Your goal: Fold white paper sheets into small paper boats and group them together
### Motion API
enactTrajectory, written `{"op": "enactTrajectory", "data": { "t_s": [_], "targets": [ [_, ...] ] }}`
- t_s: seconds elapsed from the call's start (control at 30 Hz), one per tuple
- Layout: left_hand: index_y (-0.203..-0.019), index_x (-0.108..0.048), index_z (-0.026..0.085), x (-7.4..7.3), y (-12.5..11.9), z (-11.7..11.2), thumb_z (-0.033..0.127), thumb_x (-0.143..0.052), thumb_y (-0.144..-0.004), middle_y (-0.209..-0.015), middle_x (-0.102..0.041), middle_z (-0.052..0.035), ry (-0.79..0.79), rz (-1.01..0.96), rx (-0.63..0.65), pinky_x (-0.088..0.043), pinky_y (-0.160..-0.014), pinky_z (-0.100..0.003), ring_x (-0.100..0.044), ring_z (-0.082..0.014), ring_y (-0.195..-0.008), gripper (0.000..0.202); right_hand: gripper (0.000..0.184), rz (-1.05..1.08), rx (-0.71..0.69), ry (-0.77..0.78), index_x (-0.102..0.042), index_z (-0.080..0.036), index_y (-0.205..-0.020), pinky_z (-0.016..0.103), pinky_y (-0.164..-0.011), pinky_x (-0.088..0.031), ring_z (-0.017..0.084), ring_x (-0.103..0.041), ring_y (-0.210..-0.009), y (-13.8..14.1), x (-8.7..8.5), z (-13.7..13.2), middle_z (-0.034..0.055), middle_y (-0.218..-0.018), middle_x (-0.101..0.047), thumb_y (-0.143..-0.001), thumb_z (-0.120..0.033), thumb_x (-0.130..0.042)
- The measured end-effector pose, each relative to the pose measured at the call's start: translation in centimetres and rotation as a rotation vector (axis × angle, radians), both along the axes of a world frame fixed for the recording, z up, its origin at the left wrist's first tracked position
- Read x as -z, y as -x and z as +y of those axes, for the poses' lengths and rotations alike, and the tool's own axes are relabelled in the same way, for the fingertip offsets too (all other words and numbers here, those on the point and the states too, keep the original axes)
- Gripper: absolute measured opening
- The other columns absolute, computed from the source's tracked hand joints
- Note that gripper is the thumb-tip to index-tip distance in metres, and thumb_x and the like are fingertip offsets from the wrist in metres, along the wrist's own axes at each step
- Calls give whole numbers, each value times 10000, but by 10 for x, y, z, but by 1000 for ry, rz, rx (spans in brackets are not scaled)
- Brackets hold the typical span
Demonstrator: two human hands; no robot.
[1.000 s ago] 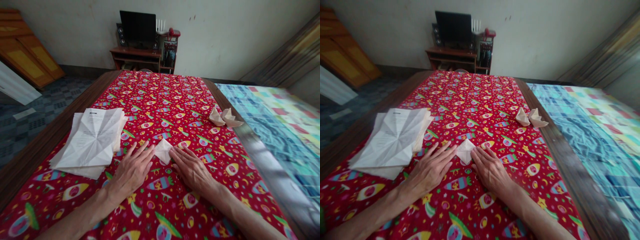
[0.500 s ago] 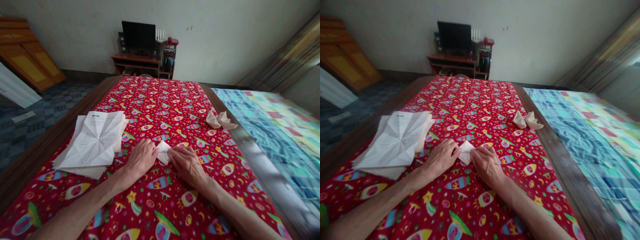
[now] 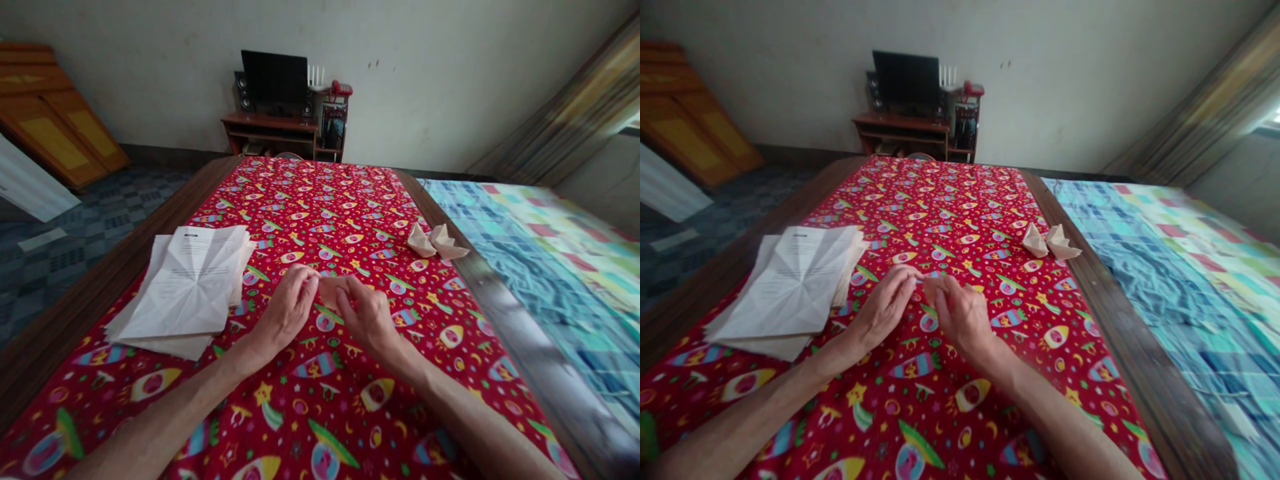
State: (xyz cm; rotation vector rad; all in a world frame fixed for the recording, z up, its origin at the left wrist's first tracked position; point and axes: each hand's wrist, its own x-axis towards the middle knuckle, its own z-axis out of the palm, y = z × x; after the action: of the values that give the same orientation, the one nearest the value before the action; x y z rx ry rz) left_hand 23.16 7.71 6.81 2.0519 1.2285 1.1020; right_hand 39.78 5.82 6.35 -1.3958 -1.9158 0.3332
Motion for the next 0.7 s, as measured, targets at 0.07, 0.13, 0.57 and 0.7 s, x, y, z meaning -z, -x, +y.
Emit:
{"op": "enactTrajectory", "data": {
  "t_s": [0.07,0.13,0.57,0.7],
  "targets": [
    [-1164,-472,164,9,0,0,337,-458,-914,-1148,-548,-113,-2,-62,-28,-482,-904,-355,-559,-199,-1051,305,221,303,59,169,-534,-184,-750,217,-484,-320,101,-458,-499,-3,0,5,-22,-584,-540,-872,-357,-467],
    [-1298,-377,164,17,0,-1,339,-514,-885,-1146,-581,-117,120,-118,42,-516,-849,-342,-605,-198,-994,469,257,573,30,360,-530,-181,-753,213,-480,-353,109,-481,-525,-3,-1,9,-20,-614,-548,-839,-421,-493],
    [-1331,-444,204,17,16,8,111,-541,-792,-741,-646,14,234,206,131,-493,-666,-252,-626,-151,-675,556,138,121,-126,105,-600,-207,-957,287,-724,-479,164,-587,-835,-22,16,10,51,-971,-623,-820,-213,-582],
    [-1355,-410,231,24,15,8,109,-593,-787,-820,-624,0,103,357,72,-492,-750,-289,-609,-169,-755,610,103,-58,-329,-10,-621,-202,-890,319,-826,-479,190,-571,-988,-28,22,12,80,-1071,-607,-893,-201,-519]
  ]
}}
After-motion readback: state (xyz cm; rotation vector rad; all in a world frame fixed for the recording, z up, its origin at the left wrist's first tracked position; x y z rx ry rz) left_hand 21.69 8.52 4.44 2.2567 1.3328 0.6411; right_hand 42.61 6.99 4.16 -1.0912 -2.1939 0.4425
